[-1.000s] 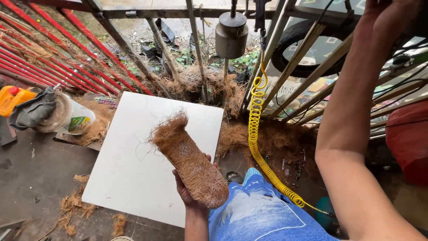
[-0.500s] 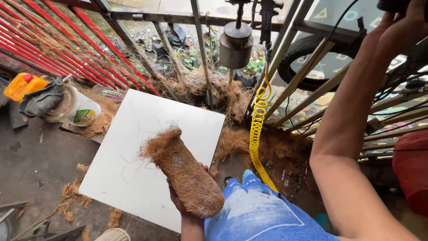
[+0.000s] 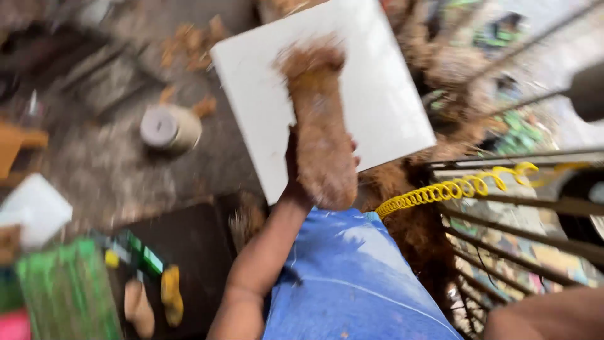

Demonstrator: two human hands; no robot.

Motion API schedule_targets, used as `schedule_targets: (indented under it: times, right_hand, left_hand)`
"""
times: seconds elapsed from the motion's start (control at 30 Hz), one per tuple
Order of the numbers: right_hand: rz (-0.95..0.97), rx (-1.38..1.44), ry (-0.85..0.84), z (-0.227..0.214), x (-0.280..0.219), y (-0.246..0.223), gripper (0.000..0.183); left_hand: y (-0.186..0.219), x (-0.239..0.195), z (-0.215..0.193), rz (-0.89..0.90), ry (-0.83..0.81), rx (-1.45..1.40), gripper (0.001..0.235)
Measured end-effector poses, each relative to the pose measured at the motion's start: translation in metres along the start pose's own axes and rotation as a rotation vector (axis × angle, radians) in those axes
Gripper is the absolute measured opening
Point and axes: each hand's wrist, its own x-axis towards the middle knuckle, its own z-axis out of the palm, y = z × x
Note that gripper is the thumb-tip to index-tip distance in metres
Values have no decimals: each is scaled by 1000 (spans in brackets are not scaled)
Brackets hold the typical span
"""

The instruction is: The person uses a pneumatic spray gun to apply a coating to a coconut fiber sandal, then uses a hair dryer to dry the surface. The person then uses a green bottle to apply a liquid to the sandal and rubs it in by hand.

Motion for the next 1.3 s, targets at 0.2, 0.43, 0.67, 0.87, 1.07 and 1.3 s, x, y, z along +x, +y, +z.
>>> schedule_targets:
  times: [0.2, 0.43, 0.67, 0.87, 1.07, 1.3]
  right_hand:
    - [183, -203, -469, 48, -98, 56, 21]
    - [304, -437, -1036, 77, -215, 105, 22]
    - [248, -640, -1556, 207, -442, 92, 24]
    - [-507, -417, -2452, 305, -726, 148, 10]
    - [-964, 113, -2654, 323, -980, 250, 41]
    - [-1181, -52, -2878, 257, -1155, 294, 55]
  left_hand:
    - [36, -55, -12, 219, -12, -120, 92]
    - [67, -126, -48, 529, -30, -226, 94]
    - [92, -223, -143, 781, -72, -480, 86]
    - [63, -337, -258, 1080, -258, -700, 103]
    - [30, -403, -295, 1462, 120, -908, 98]
    - [37, -400, -374, 1613, 136, -1177, 97]
